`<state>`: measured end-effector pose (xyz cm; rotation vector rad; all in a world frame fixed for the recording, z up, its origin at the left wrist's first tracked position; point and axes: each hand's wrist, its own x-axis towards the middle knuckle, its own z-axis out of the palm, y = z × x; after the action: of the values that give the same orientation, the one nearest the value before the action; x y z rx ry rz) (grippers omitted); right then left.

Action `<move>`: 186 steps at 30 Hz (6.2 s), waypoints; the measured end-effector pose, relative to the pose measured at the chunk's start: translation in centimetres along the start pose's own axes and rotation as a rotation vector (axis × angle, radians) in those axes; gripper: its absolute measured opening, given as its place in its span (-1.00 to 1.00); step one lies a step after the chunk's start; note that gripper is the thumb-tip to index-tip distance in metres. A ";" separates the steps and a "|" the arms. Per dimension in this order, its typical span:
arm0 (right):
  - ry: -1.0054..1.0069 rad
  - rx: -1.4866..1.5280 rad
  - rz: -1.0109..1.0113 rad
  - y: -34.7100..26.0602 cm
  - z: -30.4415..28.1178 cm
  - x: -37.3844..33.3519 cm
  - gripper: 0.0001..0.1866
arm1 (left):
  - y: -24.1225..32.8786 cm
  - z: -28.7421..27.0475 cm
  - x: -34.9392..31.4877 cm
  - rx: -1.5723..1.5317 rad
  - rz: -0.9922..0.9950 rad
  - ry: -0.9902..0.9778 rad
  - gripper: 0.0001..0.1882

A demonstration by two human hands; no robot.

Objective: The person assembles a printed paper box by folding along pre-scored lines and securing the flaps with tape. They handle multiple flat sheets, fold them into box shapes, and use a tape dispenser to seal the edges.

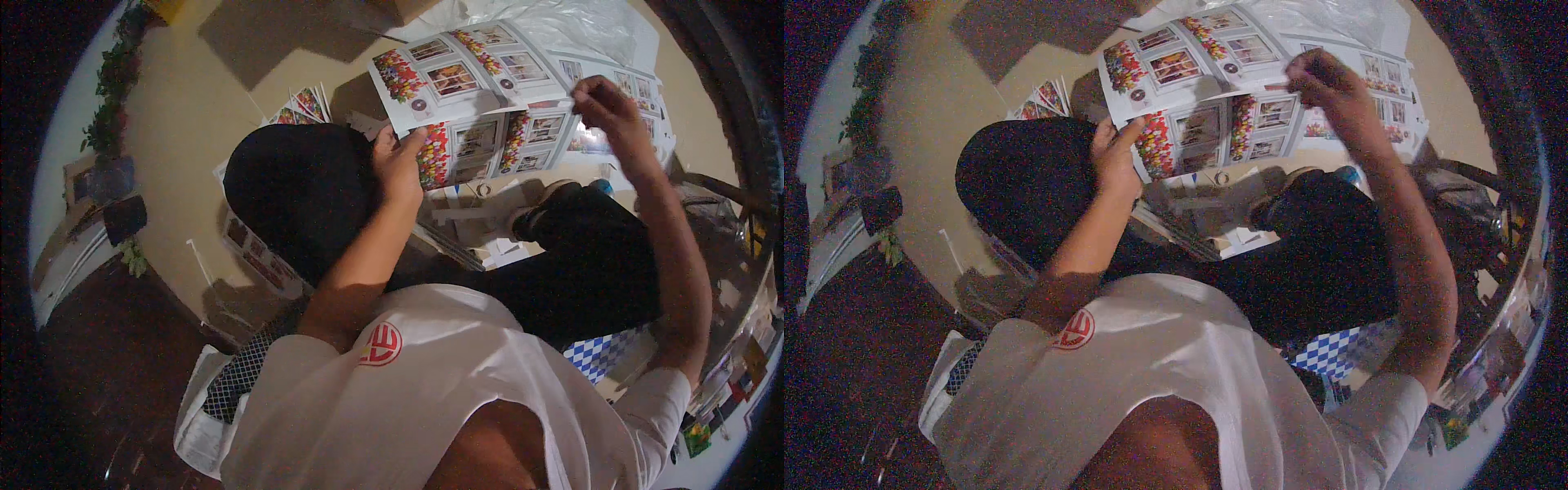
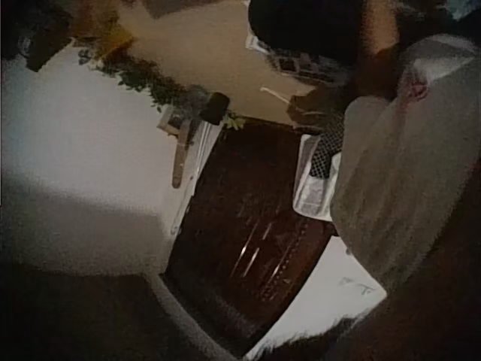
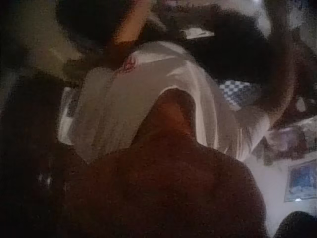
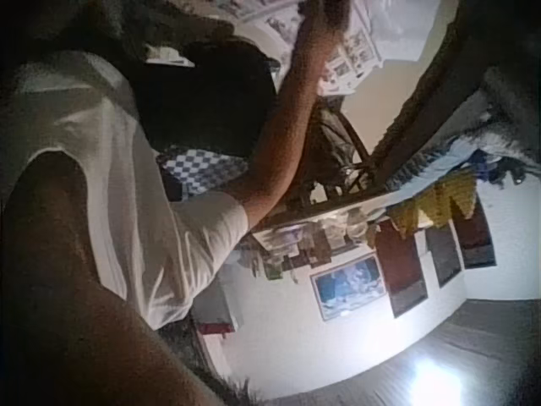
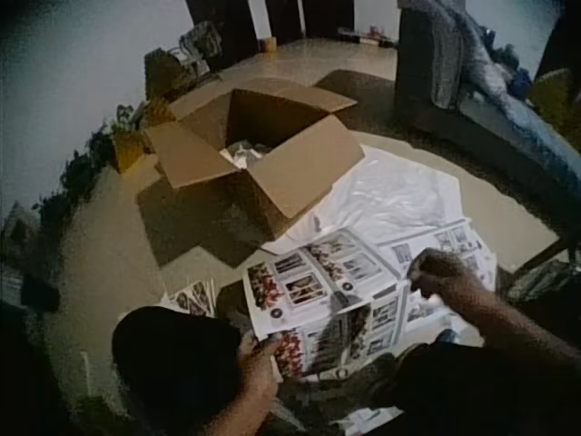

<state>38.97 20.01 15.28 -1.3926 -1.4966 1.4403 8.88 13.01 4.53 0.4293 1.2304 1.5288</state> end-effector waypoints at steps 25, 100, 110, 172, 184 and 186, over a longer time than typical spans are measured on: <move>0.380 0.414 0.194 11.6 -3.1 3.2 -0.63 | 3.3 2.0 -0.3 0.145 0.036 0.029 -0.63; 0.269 0.501 0.231 2.9 22.8 1.4 -0.77 | 2.7 -0.8 2.1 0.129 -0.216 0.063 -0.67; 0.303 0.431 0.147 2.2 23.7 2.1 -0.62 | 3.2 -0.7 1.9 0.030 -0.260 0.062 -0.72; 0.172 -0.763 0.207 0.3 22.2 2.6 -0.36 | 3.8 -0.6 1.7 0.031 -0.316 0.073 -0.75; 0.322 -0.469 0.086 0.8 21.9 1.4 -0.34 | 3.7 -0.5 1.9 0.004 -0.290 0.103 -0.69; 0.346 -0.441 0.057 1.7 22.0 0.9 -0.48 | 3.5 -0.7 2.1 0.008 -0.278 0.090 -0.70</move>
<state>18.63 14.26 9.01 -1.8482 -1.6070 0.8627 5.83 14.91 6.60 0.1866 1.3072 1.3162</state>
